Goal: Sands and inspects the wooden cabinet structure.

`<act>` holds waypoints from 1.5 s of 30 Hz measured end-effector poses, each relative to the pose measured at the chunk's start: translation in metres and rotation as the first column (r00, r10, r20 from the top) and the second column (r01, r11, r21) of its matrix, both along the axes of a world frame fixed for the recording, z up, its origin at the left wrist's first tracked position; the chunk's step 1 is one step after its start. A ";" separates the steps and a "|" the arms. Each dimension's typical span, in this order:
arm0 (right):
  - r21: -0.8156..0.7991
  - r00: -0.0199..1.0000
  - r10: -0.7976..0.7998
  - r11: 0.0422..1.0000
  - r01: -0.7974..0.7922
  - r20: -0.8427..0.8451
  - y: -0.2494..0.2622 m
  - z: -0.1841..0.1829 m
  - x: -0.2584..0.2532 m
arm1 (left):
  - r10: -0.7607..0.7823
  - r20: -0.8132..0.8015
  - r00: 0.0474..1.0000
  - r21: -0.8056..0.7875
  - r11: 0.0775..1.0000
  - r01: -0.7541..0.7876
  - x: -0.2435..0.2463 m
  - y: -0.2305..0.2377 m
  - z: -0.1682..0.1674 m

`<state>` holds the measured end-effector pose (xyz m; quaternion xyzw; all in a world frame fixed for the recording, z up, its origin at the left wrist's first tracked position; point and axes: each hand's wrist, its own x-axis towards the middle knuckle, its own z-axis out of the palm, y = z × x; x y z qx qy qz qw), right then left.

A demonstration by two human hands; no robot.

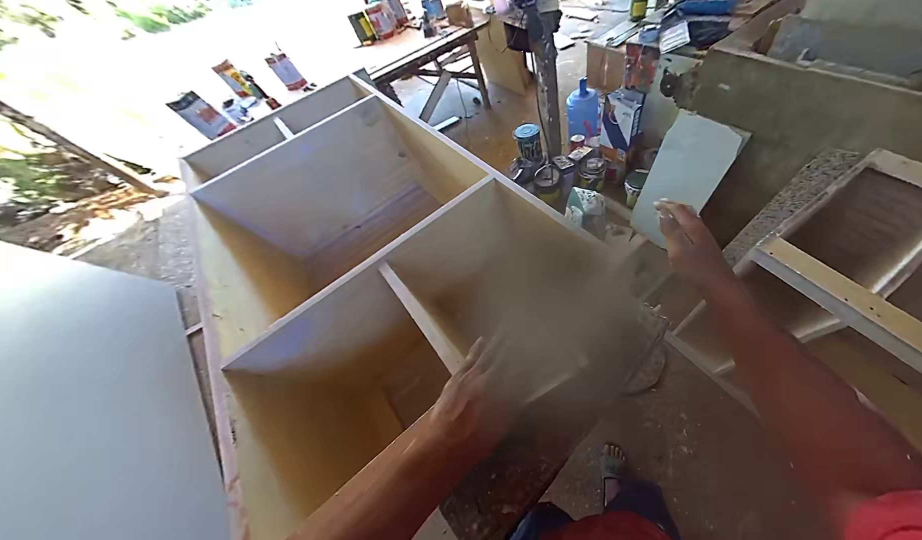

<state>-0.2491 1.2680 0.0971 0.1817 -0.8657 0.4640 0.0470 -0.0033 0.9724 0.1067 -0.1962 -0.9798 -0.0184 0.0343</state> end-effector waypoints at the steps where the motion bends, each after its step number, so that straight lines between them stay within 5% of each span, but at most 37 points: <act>1: -0.050 0.993 0.077 0.996 -0.073 0.091 -0.012 -0.003 -0.014 | 0.008 0.072 0.997 -0.034 0.999 -0.006 -0.021 0.022 0.009; 3: -0.195 0.953 0.167 0.973 -0.119 0.252 -0.041 -0.006 -0.023 | 0.041 0.246 0.968 -0.137 0.990 -0.007 -0.068 0.071 0.038; 6: -0.297 0.941 0.091 0.955 0.010 0.325 -0.060 -0.013 -0.022 | 0.018 0.242 0.970 -0.190 0.981 0.029 -0.093 0.092 0.045; 10: -0.310 0.949 0.024 0.947 0.079 0.315 -0.060 -0.023 -0.023 | -0.008 0.028 1.000 0.013 1.000 0.008 -0.004 0.019 -0.004; 12: -0.313 0.953 0.021 0.946 0.079 0.301 -0.061 -0.025 -0.024 | -0.005 -0.010 1.000 -0.020 1.000 0.005 0.006 0.016 -0.002; 18: -0.495 0.890 0.215 0.869 0.014 0.403 -0.056 -0.022 -0.026 | -0.048 0.178 0.983 -0.114 0.991 0.069 -0.113 0.098 0.040; 20: -0.530 0.883 0.231 0.848 0.025 0.410 -0.056 -0.024 -0.027 | -0.021 0.227 0.974 -0.099 0.994 0.045 -0.092 0.081 0.035; 23: -0.550 0.905 0.216 0.835 0.024 0.367 -0.058 -0.030 -0.026 | 0.057 0.029 0.998 0.094 0.994 -0.059 -0.011 0.023 -0.007; 25: -0.570 0.908 0.227 0.822 0.015 0.352 -0.060 -0.032 -0.026 | 0.082 -0.045 0.996 0.084 0.993 -0.078 -0.002 0.020 -0.010; 31: -0.632 0.844 0.358 0.774 -0.030 0.399 -0.049 -0.029 -0.032 | -0.019 0.045 0.999 0.107 0.994 0.015 -0.134 0.103 0.009; 38: -0.723 0.880 0.239 0.673 0.156 0.411 -0.065 -0.054 -0.034 | 0.140 -0.056 0.989 0.078 0.988 -0.135 -0.004 0.033 -0.006; 45: -0.710 0.860 0.222 0.673 0.206 0.459 -0.063 -0.043 -0.028 | 0.007 -0.042 0.999 0.154 0.988 0.000 -0.127 0.100 -0.007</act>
